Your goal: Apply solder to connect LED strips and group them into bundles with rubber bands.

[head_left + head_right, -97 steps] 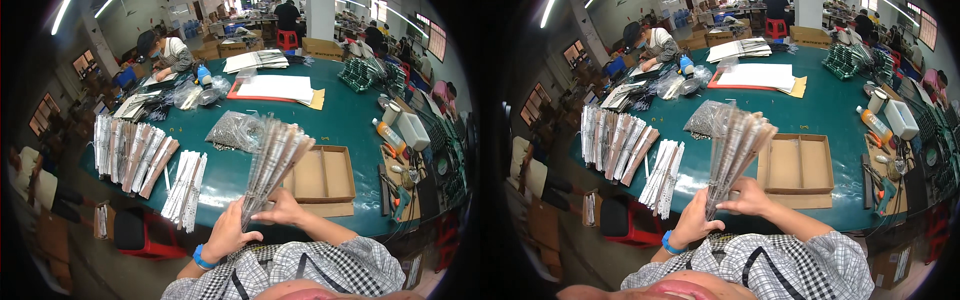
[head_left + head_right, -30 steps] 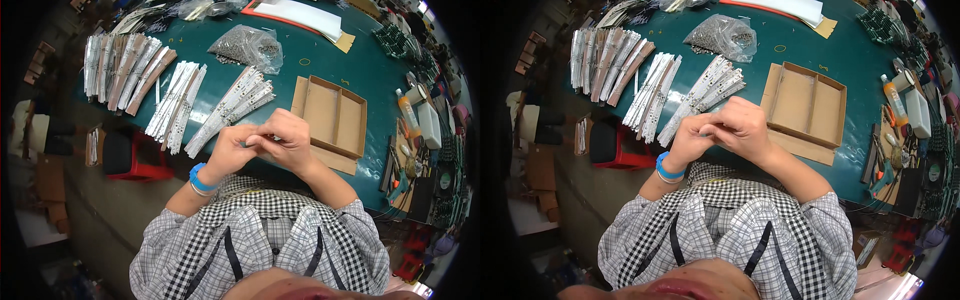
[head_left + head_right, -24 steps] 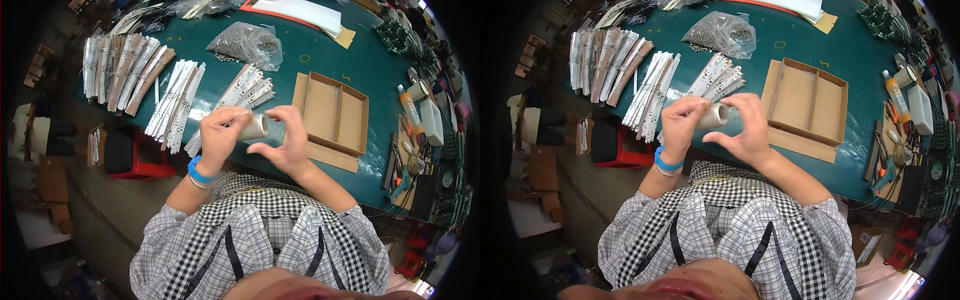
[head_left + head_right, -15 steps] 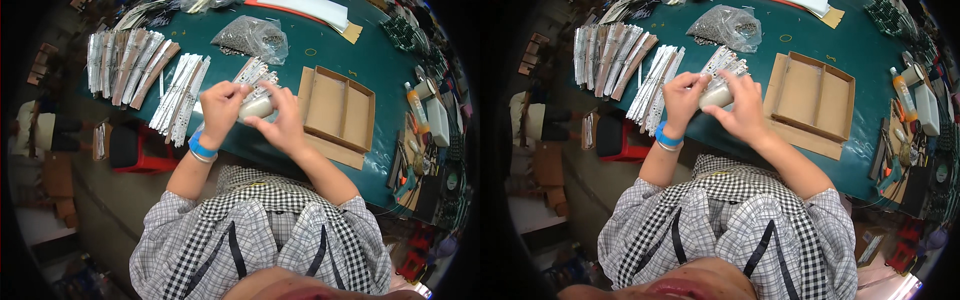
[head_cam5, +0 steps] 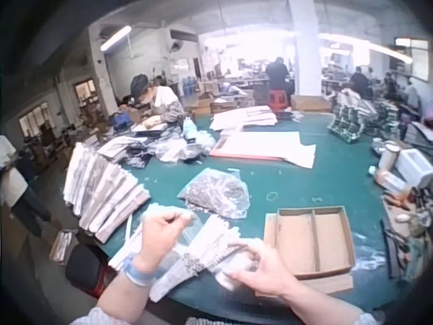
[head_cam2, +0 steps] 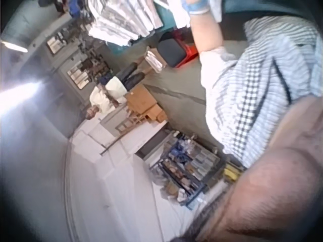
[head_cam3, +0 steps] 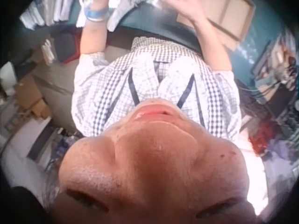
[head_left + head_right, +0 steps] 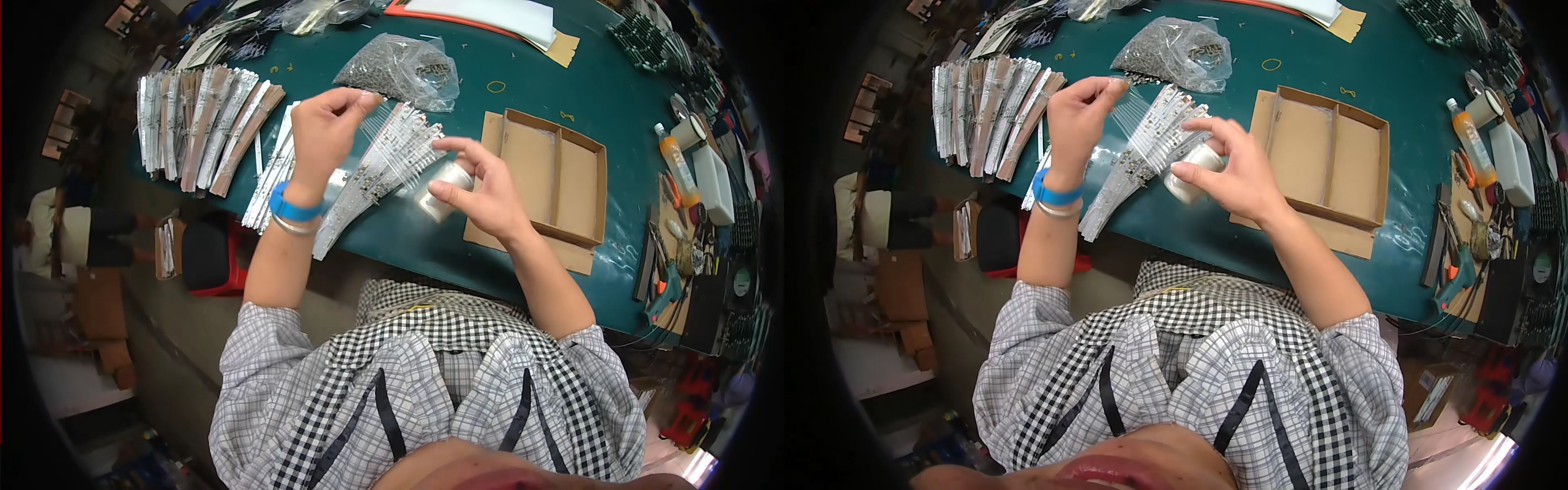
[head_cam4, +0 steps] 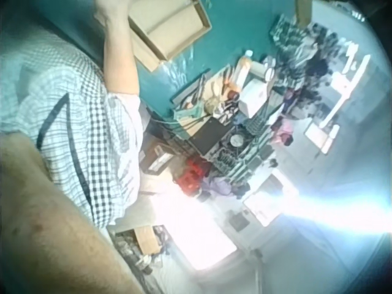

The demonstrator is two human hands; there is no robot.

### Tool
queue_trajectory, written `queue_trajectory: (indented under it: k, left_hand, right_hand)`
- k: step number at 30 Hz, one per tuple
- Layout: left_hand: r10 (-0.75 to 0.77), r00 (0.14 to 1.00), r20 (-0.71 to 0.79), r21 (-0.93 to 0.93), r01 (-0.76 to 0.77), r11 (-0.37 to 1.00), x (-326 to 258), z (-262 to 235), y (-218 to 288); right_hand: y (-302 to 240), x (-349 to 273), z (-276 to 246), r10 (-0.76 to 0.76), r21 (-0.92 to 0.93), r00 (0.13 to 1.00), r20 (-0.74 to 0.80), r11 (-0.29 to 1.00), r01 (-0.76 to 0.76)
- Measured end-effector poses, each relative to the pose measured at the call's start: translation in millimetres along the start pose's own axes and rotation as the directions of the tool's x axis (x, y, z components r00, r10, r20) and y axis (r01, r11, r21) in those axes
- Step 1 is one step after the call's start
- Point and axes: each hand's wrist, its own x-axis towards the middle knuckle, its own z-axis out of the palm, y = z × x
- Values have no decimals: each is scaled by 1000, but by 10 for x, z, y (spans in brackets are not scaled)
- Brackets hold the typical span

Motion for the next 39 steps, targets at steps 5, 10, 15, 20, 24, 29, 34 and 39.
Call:
queue_trajectory:
  k: [5,10,15,20,24,29,34,39]
  left_hand:
    - [-128,991,31,188,120,975,285,170,-810]
    - [-475,856,206,52,475,878,88,516,-1604]
    - [-104,988,115,416,47,908,116,485,-1398]
    - [-73,897,435,625,-243,742,-1,232,-657]
    - [100,796,597,426,-420,802,-460,117,-670]
    - [-241,834,497,660,-183,728,-457,388,-485]
    - [-255,863,435,676,-127,726,-359,380,-576]
    - [-158,897,412,615,-146,775,-330,330,-514]
  right_hand:
    - [215,338,280,-248,-355,956,-156,917,180]
    - [416,401,506,-94,-645,986,-135,764,-15]
    - [534,457,546,-166,-658,970,-180,753,7]
    - [559,511,581,-210,-689,962,-176,724,33]
    - [556,518,572,-183,-655,970,-158,755,35]
    - [720,493,438,-123,-456,980,-159,889,38]
    - [511,428,283,99,-273,994,-40,956,-106]
    - [417,138,98,-71,-326,996,48,942,83]
